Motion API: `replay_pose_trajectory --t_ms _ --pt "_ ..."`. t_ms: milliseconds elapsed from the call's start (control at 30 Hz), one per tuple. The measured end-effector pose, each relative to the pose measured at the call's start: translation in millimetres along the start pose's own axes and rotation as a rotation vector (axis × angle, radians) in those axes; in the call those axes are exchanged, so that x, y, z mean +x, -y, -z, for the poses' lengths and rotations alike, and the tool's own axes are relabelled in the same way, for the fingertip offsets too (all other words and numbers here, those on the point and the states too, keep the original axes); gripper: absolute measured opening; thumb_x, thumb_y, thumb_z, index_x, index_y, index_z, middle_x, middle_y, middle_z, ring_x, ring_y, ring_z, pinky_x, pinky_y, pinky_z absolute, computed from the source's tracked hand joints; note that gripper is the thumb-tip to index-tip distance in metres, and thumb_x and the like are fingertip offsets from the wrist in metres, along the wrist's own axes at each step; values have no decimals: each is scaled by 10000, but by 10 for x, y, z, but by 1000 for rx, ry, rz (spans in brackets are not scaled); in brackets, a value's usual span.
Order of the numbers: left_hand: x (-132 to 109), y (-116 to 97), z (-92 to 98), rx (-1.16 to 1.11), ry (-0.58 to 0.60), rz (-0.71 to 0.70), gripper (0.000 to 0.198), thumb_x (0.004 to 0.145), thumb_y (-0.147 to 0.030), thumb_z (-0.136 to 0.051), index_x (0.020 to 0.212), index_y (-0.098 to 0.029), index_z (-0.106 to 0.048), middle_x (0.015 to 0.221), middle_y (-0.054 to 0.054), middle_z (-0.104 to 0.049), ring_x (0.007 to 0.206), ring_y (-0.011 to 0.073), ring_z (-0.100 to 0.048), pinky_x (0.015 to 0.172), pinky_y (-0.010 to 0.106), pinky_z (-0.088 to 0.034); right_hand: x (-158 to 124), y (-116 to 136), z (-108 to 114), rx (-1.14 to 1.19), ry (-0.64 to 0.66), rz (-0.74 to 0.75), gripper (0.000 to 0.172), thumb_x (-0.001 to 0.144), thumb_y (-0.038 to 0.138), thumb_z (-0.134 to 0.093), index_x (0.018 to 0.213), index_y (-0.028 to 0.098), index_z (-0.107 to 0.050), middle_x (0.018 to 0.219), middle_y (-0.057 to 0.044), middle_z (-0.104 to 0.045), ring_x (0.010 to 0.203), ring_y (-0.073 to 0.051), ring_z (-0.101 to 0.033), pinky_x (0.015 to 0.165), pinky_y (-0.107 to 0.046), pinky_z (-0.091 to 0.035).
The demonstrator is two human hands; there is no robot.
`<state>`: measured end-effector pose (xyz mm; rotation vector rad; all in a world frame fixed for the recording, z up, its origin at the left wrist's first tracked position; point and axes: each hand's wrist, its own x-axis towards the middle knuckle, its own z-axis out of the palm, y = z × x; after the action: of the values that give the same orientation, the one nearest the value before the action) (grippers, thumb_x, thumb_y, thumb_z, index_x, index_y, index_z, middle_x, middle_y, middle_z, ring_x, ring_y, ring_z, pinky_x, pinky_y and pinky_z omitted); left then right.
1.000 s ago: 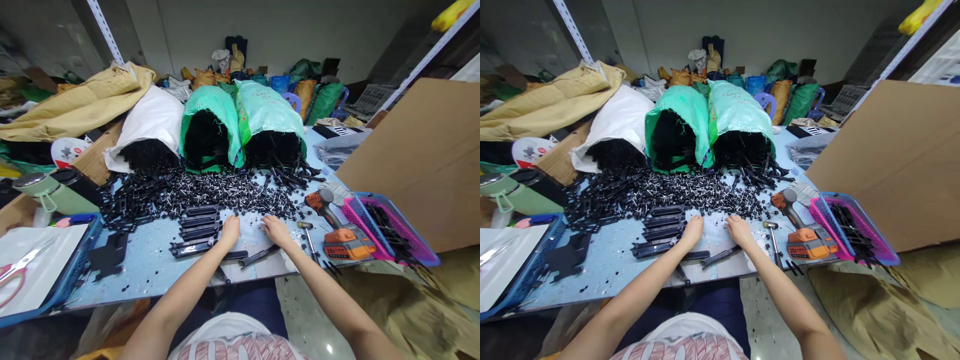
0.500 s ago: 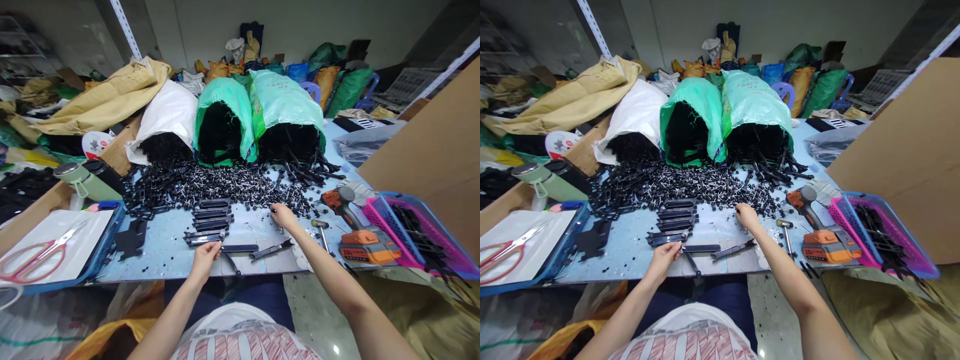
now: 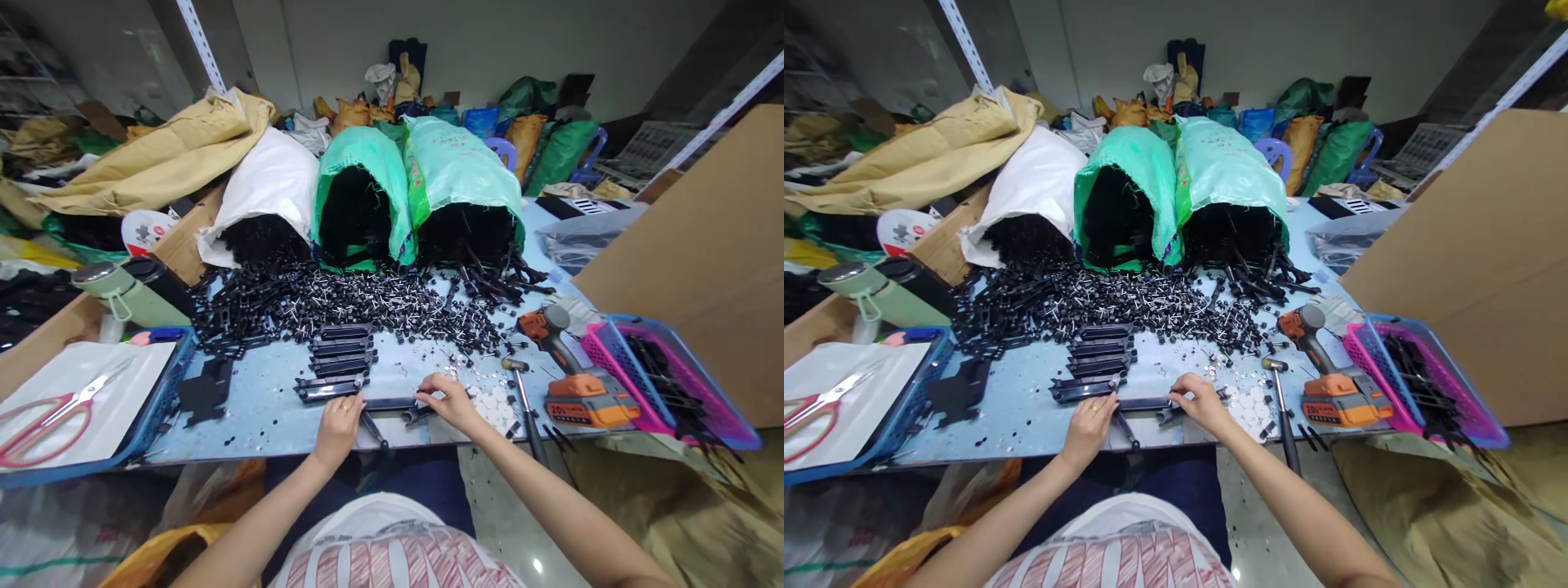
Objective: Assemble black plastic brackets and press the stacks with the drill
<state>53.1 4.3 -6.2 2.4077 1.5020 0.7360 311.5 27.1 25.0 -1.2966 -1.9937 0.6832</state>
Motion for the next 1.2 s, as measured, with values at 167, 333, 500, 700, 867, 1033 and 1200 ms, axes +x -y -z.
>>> replay_pose_trajectory --t_ms 167,333,500,700,867,1033,1200 --pt "-5 100 16 57 73 -139 331 881 -169 -285 1121 -158 -512 943 116 -622 867 208 -553 760 379 -421 -46 36 -74 -19 -15 90 209 853 356 -450 805 193 -571 838 -70 -584 813 -161 -562 728 -285 -465" --pt "13 119 12 101 33 -183 333 868 -141 -309 1146 -179 -488 977 100 -613 890 203 -543 762 368 -408 -104 12 -119 -109 -34 152 202 875 296 -418 869 190 -590 887 -80 -584 826 -149 -564 743 -267 -469" --pt "-10 116 -11 201 -62 -228 319 845 -128 -377 1138 -163 -498 968 91 -624 892 201 -544 755 353 -398 -165 -75 -170 -213 -55 274 179 873 244 -428 918 184 -591 896 -87 -605 833 -147 -572 729 -262 -482" --pt "59 -121 -53 195 -112 -348 331 829 -177 -432 1154 -162 -490 1062 97 -595 1029 211 -504 878 385 -342 -229 -220 -162 -207 -26 474 304 850 220 -481 1150 175 -482 1041 -124 -581 940 -173 -553 761 -296 -486" --pt "287 -470 -220 109 201 -288 589 751 -468 -520 1227 -146 -394 1125 118 -539 1034 256 -472 870 410 -343 -326 -432 -121 -281 114 457 462 826 323 -518 1251 193 -394 1084 -122 -551 960 -188 -525 790 -324 -458" --pt "362 -611 -338 81 270 -66 484 733 -441 -549 1127 -174 -460 1022 85 -556 957 245 -478 801 386 -366 -313 -523 -144 -378 190 433 410 860 320 -458 1246 196 -402 931 -84 -587 845 -171 -525 738 -312 -431" --pt "258 -575 -289 125 277 -152 522 791 -399 -470 1237 -149 -367 1166 110 -493 1080 253 -415 911 402 -299 -155 -502 11 -492 351 528 406 870 403 -409 1223 205 -427 924 -78 -585 804 -165 -512 679 -279 -393"
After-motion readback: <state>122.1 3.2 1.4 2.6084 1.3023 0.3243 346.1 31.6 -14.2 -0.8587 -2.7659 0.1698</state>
